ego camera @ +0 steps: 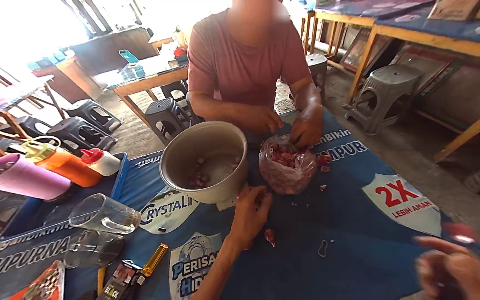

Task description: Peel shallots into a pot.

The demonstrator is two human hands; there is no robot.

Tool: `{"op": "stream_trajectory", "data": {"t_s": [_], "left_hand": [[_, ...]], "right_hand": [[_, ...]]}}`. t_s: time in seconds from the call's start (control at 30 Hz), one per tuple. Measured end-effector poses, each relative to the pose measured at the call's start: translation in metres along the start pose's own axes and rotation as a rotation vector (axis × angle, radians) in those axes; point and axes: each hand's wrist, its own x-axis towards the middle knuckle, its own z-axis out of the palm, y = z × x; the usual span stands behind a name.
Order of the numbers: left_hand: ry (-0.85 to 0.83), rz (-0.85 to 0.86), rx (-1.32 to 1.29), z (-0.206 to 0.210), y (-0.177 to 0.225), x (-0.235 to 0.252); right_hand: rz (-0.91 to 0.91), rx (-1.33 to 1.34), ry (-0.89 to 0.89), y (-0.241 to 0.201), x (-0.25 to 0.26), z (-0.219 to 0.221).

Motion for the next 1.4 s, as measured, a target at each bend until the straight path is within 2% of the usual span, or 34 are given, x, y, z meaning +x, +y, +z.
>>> {"op": "stream_trajectory", "data": {"t_s": [0.07,0.17,0.27,0.53,0.7,0.9,1.1,1.4], "left_hand": [[-0.057,-0.115,-0.296,0.003,0.006,0.005],[-0.169,-0.229,-0.655,0.011,0.013,0.006],[-0.197,-0.245,-0.815,0.020,0.018,0.002],[0.013,-0.184,-0.849,0.030,0.019,-0.004],[0.121,-0.159,-0.796,0.019,0.033,0.029],[0.246,0.041,-0.765,0.019,0.030,0.077],[0.252,0.141,-0.682,0.021,0.025,0.105],[0.337,0.262,-0.586,0.044,0.028,0.110]], "right_hand": [[0.053,-0.033,-0.153,-0.002,0.014,0.040],[0.153,-0.067,-0.246,0.004,0.028,0.094],[0.166,-0.043,-0.298,0.015,0.041,0.125],[0.257,0.019,-0.441,0.016,0.063,0.143],[0.277,0.062,-0.482,0.004,0.100,0.153],[0.250,0.124,-0.457,-0.009,0.147,0.167],[0.335,0.268,-0.516,-0.012,0.174,0.166],[0.299,0.349,-0.360,-0.006,0.179,0.164]]}}
